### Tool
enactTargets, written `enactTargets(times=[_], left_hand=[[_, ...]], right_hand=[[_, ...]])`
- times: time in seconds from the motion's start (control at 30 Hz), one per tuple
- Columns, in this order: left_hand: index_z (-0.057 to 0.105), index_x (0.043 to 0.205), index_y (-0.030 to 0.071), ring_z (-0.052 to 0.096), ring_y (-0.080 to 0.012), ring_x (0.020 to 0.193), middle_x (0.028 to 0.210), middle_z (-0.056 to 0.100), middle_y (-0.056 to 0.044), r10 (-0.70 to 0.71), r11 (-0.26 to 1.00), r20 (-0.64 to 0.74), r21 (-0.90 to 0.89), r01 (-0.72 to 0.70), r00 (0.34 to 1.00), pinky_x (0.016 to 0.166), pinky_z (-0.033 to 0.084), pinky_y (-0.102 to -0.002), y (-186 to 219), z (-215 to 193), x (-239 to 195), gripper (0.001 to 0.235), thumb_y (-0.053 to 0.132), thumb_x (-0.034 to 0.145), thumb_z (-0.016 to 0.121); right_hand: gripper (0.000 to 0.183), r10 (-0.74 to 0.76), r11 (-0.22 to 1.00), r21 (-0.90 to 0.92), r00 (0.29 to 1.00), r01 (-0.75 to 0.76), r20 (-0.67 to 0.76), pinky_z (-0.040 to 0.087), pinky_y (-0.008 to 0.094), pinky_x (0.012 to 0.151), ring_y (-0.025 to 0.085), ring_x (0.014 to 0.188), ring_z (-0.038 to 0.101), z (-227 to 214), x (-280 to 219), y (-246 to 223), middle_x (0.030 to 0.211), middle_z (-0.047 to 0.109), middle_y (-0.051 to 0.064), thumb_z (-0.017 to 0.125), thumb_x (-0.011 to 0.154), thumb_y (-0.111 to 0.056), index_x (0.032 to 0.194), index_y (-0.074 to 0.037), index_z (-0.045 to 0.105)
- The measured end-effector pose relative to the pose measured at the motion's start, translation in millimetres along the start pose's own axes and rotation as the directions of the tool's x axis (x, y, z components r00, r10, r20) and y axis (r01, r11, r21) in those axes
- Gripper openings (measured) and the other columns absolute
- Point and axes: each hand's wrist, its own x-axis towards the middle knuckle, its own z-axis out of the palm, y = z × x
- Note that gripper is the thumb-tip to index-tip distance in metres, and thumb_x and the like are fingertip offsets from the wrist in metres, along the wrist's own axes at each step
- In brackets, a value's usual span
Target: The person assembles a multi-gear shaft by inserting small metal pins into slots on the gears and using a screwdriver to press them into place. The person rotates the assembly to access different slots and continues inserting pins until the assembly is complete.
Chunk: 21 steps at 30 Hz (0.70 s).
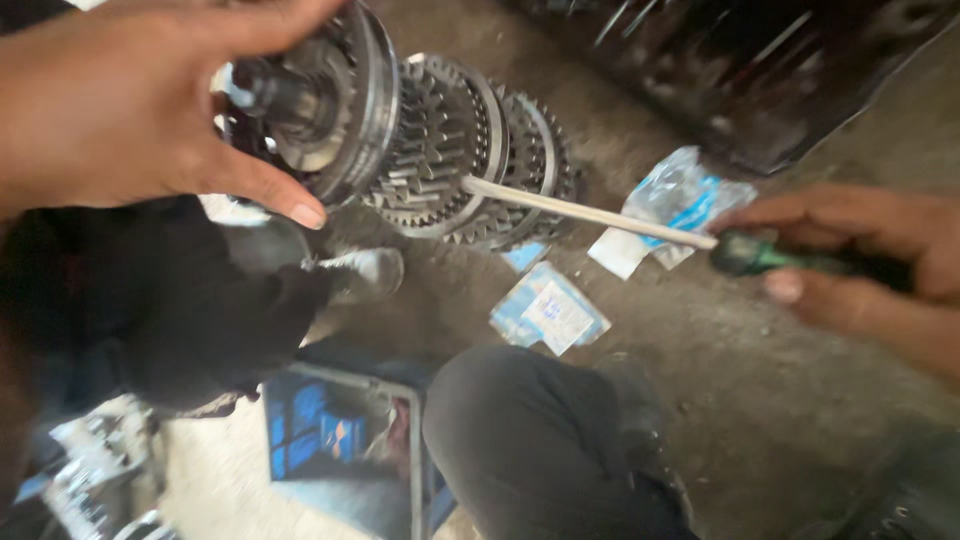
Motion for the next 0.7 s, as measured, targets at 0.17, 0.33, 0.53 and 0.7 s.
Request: enactTargets(times=[0.17, 0.33, 0.53, 0.7], left_hand=[[0.056, 0.141, 0.001, 0.071, -0.0316, 0.103, 0.121, 0.070, -0.018, -0.232, 0.968, 0.116, -0.070, 0.241, 0.966, 0.089, 0.054, -0.040, 5.2, 2.4, 8.1, 0.102, 0.034, 0.052, 0.095], [0.045, 0.152, -0.001, 0.060, -0.0380, 0.123, 0.139, 0.052, -0.026, -0.142, 0.982, 0.076, 0.134, 0.131, 0.987, 0.098, 0.054, -0.044, 18.9, -6.2, 13.7, 0.126, 0.039, 0.042, 0.091], [0.033, 0.162, 0.005, 0.052, -0.0415, 0.137, 0.156, 0.035, -0.027, -0.358, 0.928, 0.174, 0.178, 0.328, 0.917, 0.091, 0.050, -0.049, 27.3, -3.7, 21.7, 0.138, 0.033, 0.041, 0.092], [0.033, 0.159, 0.006, 0.050, -0.0448, 0.138, 0.157, 0.032, -0.028, -0.373, 0.926, 0.129, 0.119, 0.359, 0.919, 0.090, 0.050, -0.051, 19.6, 5.8, 18.3, 0.140, 0.033, 0.037, 0.096]], right_hand=[[0.049, -0.283, 0.919, 0.275, 0.958, 0.283, -0.042, 0.059, 0.025, 0.071, 0.010, 0.087, 0.073, 51.2, -2.8, -8.3, 0.105, 0.077, 0.002, 0.070, 0.094, -0.020, 0.142, -0.012, 0.066], [0.046, -0.188, 0.751, 0.624, 0.976, 0.214, -0.108, 0.059, 0.025, 0.080, 0.010, 0.096, 0.078, 82.7, 5.3, -23.4, 0.109, 0.075, 0.007, 0.071, 0.091, -0.014, 0.135, -0.006, 0.067], [0.044, -0.151, 0.868, 0.440, 0.966, 0.231, -0.209, 0.059, 0.024, 0.079, 0.012, 0.091, 0.074, 69.6, 12.4, -4.1, 0.101, 0.075, 0.004, 0.078, 0.079, -0.013, 0.123, -0.010, 0.076], [0.042, -0.193, 0.870, 0.399, 0.945, 0.289, -0.263, 0.061, 0.025, 0.072, 0.015, 0.087, 0.074, 57.9, 31.5, -4.0, 0.097, 0.075, 0.005, 0.078, 0.078, -0.011, 0.120, -0.010, 0.074]])
